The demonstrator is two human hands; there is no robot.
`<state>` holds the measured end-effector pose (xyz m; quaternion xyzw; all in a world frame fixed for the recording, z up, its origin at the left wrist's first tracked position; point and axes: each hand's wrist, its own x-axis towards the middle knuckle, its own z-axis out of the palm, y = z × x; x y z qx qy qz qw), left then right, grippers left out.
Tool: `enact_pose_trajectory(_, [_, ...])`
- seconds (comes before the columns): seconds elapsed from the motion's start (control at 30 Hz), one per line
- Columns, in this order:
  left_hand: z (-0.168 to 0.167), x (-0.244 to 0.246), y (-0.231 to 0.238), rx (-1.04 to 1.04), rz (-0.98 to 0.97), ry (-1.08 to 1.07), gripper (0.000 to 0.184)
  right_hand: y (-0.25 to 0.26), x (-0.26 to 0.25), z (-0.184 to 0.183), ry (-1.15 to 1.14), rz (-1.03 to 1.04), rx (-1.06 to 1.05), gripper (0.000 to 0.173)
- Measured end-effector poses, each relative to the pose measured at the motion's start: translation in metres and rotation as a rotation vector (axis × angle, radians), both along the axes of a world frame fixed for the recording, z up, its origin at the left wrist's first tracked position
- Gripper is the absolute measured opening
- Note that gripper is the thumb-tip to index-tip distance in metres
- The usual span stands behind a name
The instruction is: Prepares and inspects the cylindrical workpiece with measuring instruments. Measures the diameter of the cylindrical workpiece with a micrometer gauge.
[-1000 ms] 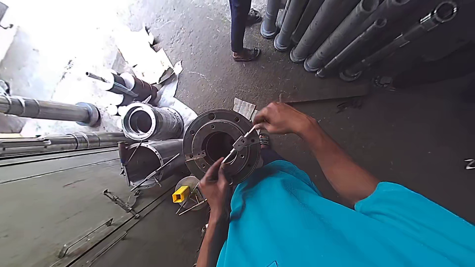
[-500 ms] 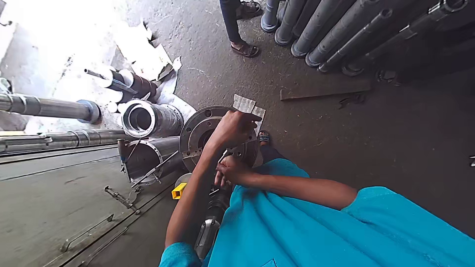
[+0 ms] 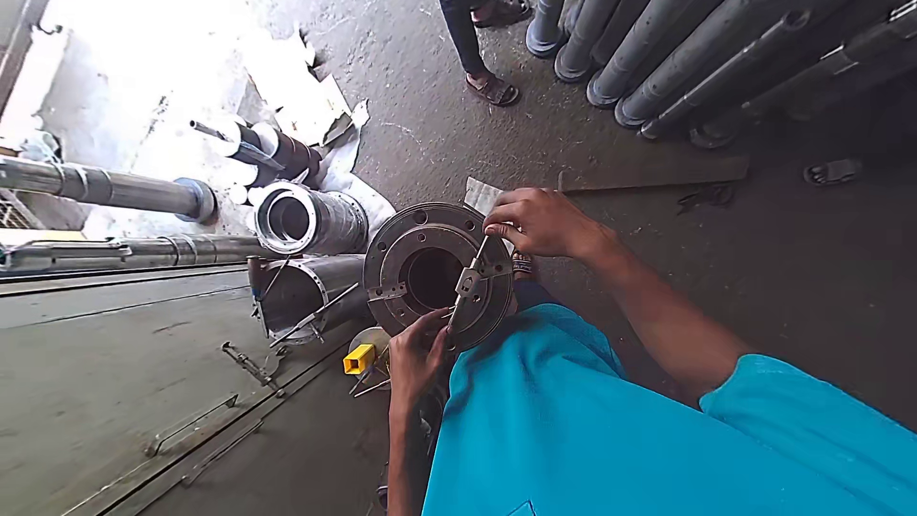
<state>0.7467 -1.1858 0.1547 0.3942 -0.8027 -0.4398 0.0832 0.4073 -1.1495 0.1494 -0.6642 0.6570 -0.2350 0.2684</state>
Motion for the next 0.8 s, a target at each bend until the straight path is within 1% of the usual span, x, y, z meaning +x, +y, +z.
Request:
enact_pose_trajectory(0.07, [0.000, -0.004, -0.005, -0.129, -0.008, -0.016, 0.020, 0.002, -0.003, -0.002, -0.043, 0.046, 0.075, 0.030])
enact_pose_trajectory(0.13, [-0.003, -0.005, -0.014, -0.285, -0.041, -0.081, 0.021, 0.013, -0.005, -0.006, -0.087, 0.038, 0.070, 0.030])
enact_pose_trajectory(0.2, [-0.001, -0.008, -0.014, -0.366, -0.087, -0.143, 0.023, 0.025, 0.002, -0.014, -0.108, -0.009, 0.040, 0.031])
enact_pose_trajectory(0.3, [-0.007, -0.009, -0.020, -0.446, -0.124, -0.193, 0.023, 0.040, 0.014, -0.014, -0.084, -0.094, 0.042, 0.033])
enact_pose_trajectory(0.4, [-0.013, -0.024, -0.059, -0.474, -0.184, -0.252, 0.023, 0.073, 0.041, -0.003, -0.057, -0.145, 0.111, 0.033])
enact_pose_trajectory(0.5, [-0.005, -0.057, -0.097, -0.496, -0.353, -0.231, 0.023, 0.098, 0.079, 0.003, -0.046, -0.087, 0.160, 0.033])
enact_pose_trajectory(0.57, [0.003, -0.076, -0.110, -0.511, -0.437, -0.200, 0.021, 0.098, 0.085, 0.001, -0.023, -0.014, 0.176, 0.035])
enact_pose_trajectory(0.63, [0.007, -0.066, -0.108, -0.505, -0.426, -0.184, 0.020, 0.090, 0.068, 0.006, -0.011, 0.036, 0.245, 0.032])
enact_pose_trajectory(0.7, [0.005, -0.046, -0.091, -0.443, -0.323, -0.211, 0.018, 0.077, 0.042, 0.010, -0.010, 0.038, 0.333, 0.029])
enact_pose_trajectory(0.73, [0.004, -0.036, -0.079, -0.395, -0.260, -0.237, 0.019, 0.068, 0.028, 0.009, -0.008, 0.013, 0.340, 0.030])
enact_pose_trajectory(0.8, [-0.001, -0.016, -0.038, -0.342, -0.147, -0.250, 0.021, 0.048, 0.011, 0.006, 0.005, -0.033, 0.299, 0.031])
